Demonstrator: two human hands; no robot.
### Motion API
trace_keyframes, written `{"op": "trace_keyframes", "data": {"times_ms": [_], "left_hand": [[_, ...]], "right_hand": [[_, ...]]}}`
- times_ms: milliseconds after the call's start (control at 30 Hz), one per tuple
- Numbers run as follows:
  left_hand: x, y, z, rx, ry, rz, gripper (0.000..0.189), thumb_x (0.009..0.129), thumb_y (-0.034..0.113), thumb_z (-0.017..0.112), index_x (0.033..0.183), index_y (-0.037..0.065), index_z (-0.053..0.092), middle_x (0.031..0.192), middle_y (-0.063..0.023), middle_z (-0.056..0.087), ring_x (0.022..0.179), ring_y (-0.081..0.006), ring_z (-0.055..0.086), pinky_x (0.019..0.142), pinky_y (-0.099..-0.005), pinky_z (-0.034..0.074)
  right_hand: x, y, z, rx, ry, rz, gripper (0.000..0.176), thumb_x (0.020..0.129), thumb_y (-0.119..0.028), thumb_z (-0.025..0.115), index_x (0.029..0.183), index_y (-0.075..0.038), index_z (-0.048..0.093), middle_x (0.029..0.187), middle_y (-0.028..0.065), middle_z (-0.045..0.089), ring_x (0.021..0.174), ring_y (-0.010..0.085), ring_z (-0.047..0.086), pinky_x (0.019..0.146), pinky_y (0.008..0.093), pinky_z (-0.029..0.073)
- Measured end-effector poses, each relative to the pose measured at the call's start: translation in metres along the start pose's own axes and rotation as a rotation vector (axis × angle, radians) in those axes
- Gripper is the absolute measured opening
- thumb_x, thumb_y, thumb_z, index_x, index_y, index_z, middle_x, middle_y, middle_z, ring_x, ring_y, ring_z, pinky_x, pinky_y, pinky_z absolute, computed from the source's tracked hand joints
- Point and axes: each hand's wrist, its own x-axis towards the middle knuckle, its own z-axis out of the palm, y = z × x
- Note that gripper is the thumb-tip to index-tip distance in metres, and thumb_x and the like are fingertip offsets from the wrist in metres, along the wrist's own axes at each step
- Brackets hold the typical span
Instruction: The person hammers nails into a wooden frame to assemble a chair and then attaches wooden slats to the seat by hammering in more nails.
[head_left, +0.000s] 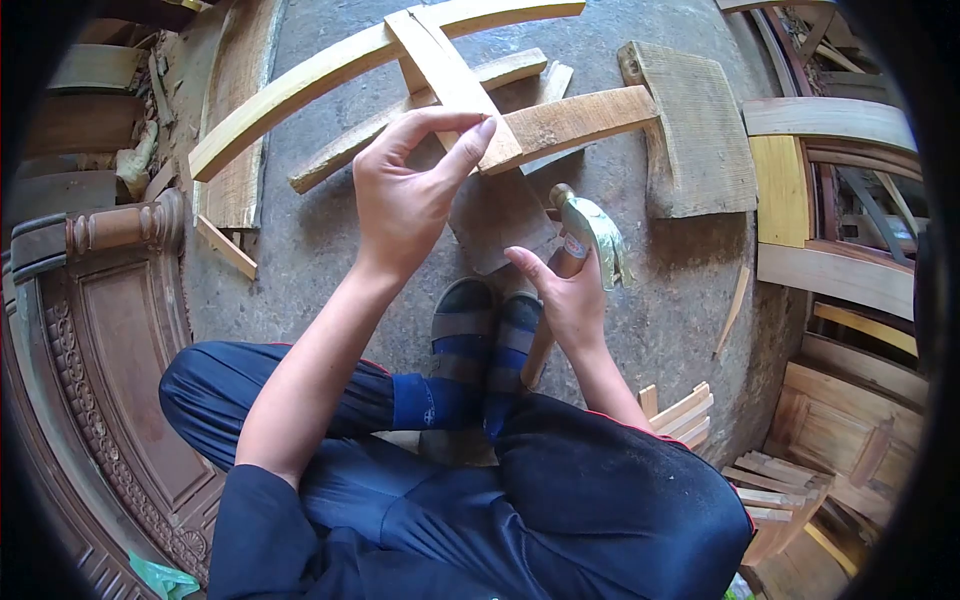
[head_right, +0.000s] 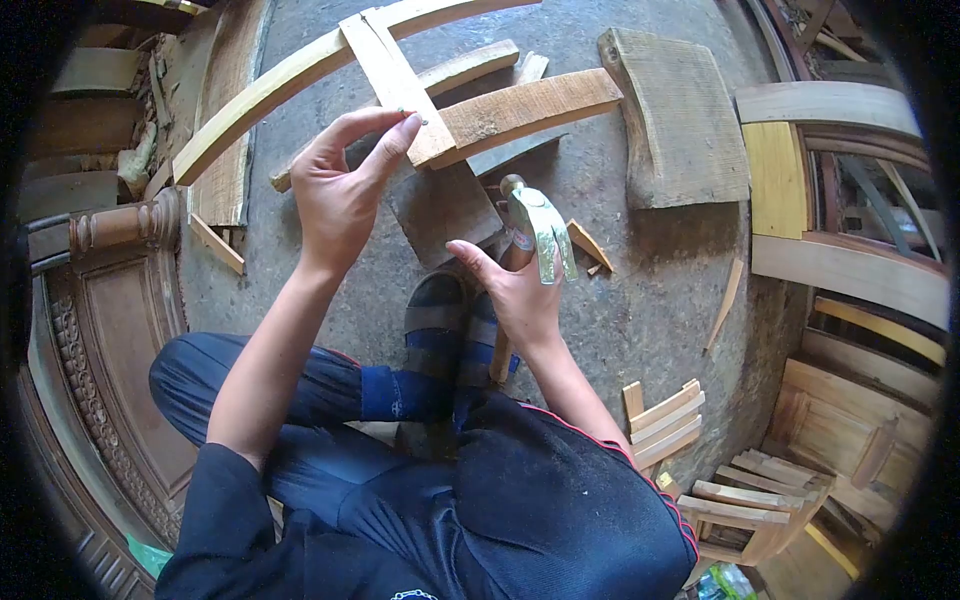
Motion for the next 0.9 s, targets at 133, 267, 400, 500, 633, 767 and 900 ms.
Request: {"op": "trace_keyframes", "data": {"times_ms": [133,267,400,500,633,767,900], "left_hand": [[0.005,0.000,-0.006,0.079,-0.058,0.069,0.014,0.095,0.016,0.081,0.103,0.004,0.084,0.101,-0.0095,0.081,0.097,-0.0169,0.075,0.088,-0.0307,0.057],[0.010,-0.001,-0.007,0.193,-0.115,0.182,0.015,0.094,0.020,0.082,0.101,0.007,0.085,0.104,-0.0084,0.079,0.102,-0.0209,0.073,0.091,-0.0351,0.056],[0.011,-0.005,-0.008,0.329,-0.142,0.238,0.015,0.092,0.022,0.084,0.101,0.010,0.086,0.100,-0.0050,0.074,0.104,-0.0219,0.066,0.090,-0.0371,0.054],[0.012,-0.008,-0.006,0.378,-0.132,0.268,0.015,0.091,0.023,0.085,0.101,0.011,0.086,0.095,-0.0036,0.071,0.101,-0.0214,0.061,0.087,-0.0372,0.052],[0.011,-0.009,-0.007,0.412,-0.135,0.297,0.015,0.091,0.024,0.085,0.102,0.012,0.086,0.092,-0.0025,0.069,0.098,-0.0205,0.058,0.084,-0.0373,0.051],[0.009,-0.010,-0.007,0.412,-0.126,0.314,0.016,0.091,0.024,0.085,0.101,0.012,0.086,0.092,-0.0021,0.070,0.096,-0.0205,0.058,0.083,-0.0369,0.050],[0.008,-0.011,-0.006,0.390,-0.125,0.349,0.015,0.092,0.020,0.084,0.103,0.011,0.086,0.092,-0.0026,0.071,0.093,-0.0198,0.060,0.082,-0.0355,0.050]], "right_hand": [[-0.002,-0.003,-0.002,0.010,0.003,0.010,0.077,0.082,-0.025,0.097,0.144,0.001,0.059,0.133,0.0150,0.068,0.123,0.0259,0.066,0.107,0.0411,0.052],[-0.001,0.000,-0.003,0.005,0.024,-0.004,0.076,0.083,-0.027,0.096,0.143,0.001,0.060,0.133,0.0152,0.068,0.123,0.0264,0.066,0.107,0.0412,0.052],[0.000,0.002,-0.006,-0.034,0.053,-0.025,0.076,0.083,-0.030,0.096,0.143,0.001,0.060,0.131,0.0156,0.069,0.121,0.0272,0.066,0.106,0.0414,0.052],[0.001,0.004,-0.009,-0.004,0.065,0.005,0.073,0.086,-0.029,0.094,0.143,0.002,0.060,0.131,0.0157,0.069,0.120,0.0277,0.066,0.105,0.0412,0.052],[0.002,0.006,-0.014,0.014,0.081,0.050,0.057,0.097,-0.030,0.082,0.139,0.002,0.062,0.123,0.0151,0.069,0.112,0.0261,0.067,0.100,0.0401,0.053],[0.005,-0.012,-0.037,0.201,-0.039,0.333,0.038,0.108,-0.041,0.065,0.116,-0.004,0.068,0.083,0.0020,0.062,0.078,0.0099,0.060,0.073,0.0278,0.049],[0.026,-0.046,-0.052,0.121,-0.041,0.075,0.034,0.110,-0.035,0.065,0.112,-0.002,0.071,0.079,0.0025,0.064,0.072,0.0118,0.060,0.065,0.0323,0.047]]}}
